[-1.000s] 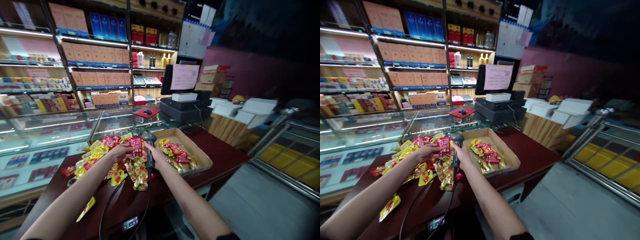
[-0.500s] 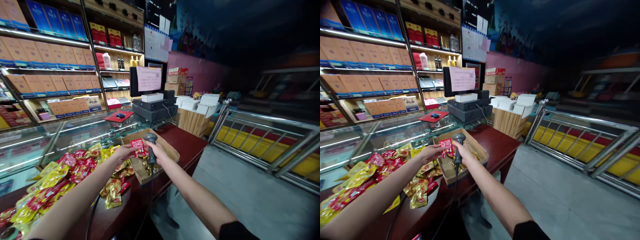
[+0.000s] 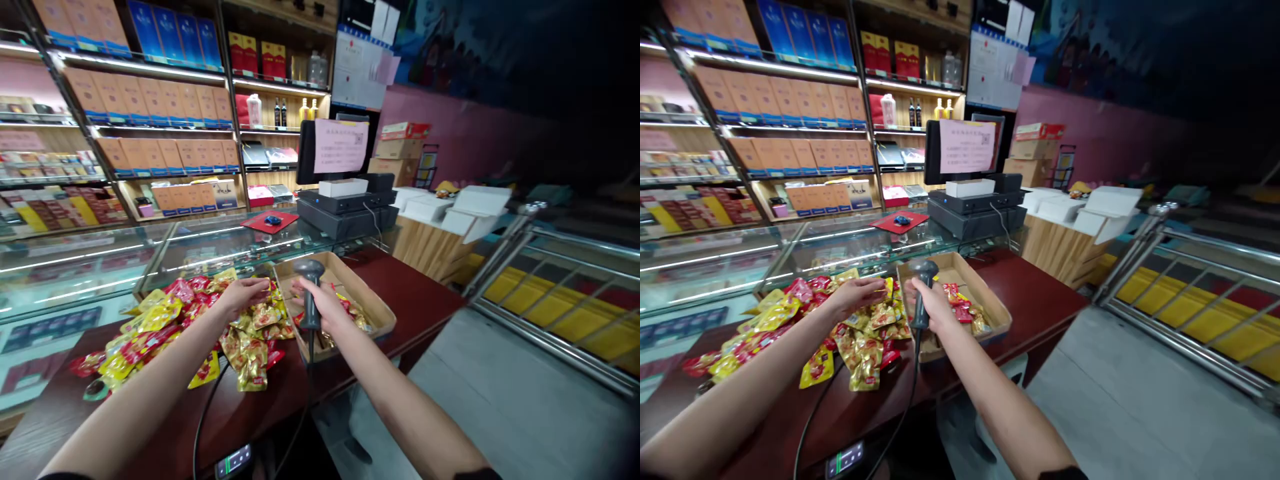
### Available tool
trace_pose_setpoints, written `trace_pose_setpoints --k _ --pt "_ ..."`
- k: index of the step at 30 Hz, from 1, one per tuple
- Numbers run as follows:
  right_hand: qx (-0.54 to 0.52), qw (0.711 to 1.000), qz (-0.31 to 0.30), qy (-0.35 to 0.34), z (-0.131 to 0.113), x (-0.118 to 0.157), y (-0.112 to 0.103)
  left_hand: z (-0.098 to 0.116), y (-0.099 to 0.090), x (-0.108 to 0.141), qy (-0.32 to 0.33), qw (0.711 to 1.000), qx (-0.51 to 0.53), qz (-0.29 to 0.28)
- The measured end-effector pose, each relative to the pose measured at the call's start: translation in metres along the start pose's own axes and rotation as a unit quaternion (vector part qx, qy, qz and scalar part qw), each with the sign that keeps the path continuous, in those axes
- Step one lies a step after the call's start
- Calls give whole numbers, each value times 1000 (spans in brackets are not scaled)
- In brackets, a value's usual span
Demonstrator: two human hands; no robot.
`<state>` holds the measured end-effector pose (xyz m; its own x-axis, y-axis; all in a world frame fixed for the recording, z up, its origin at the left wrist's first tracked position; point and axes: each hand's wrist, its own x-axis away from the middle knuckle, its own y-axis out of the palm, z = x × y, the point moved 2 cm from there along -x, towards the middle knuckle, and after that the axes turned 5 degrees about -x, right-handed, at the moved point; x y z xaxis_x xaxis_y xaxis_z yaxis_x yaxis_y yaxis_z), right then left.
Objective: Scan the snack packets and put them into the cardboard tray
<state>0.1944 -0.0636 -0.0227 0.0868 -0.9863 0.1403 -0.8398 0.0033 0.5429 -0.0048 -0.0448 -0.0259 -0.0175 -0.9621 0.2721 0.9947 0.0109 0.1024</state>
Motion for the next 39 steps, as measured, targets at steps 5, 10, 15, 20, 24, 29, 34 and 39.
trace_pose_setpoints --k 5,10,15,20,24,29,34,39 --pt "-2 998 -47 49 39 11 42 -18 -52 34 -5 999 10 39" --pt "26 991 -81 106 85 20 76 -36 -101 68 26 996 -10 80" --pt "32 986 -88 139 130 33 97 -57 -140 93 97 967 -169 165" --pt "117 984 -83 108 163 48 100 -86 -142 115 120 876 -388 259" --pt "219 972 -76 43 177 55 98 -106 -126 122 111 818 -495 272" --pt "253 963 -87 22 186 56 95 -116 -117 124 96 805 -514 279" --pt "232 966 -116 8 178 63 98 -112 -118 131 85 828 -463 303" --pt "172 972 -161 -15 168 76 108 -107 -118 134 122 911 -256 300"
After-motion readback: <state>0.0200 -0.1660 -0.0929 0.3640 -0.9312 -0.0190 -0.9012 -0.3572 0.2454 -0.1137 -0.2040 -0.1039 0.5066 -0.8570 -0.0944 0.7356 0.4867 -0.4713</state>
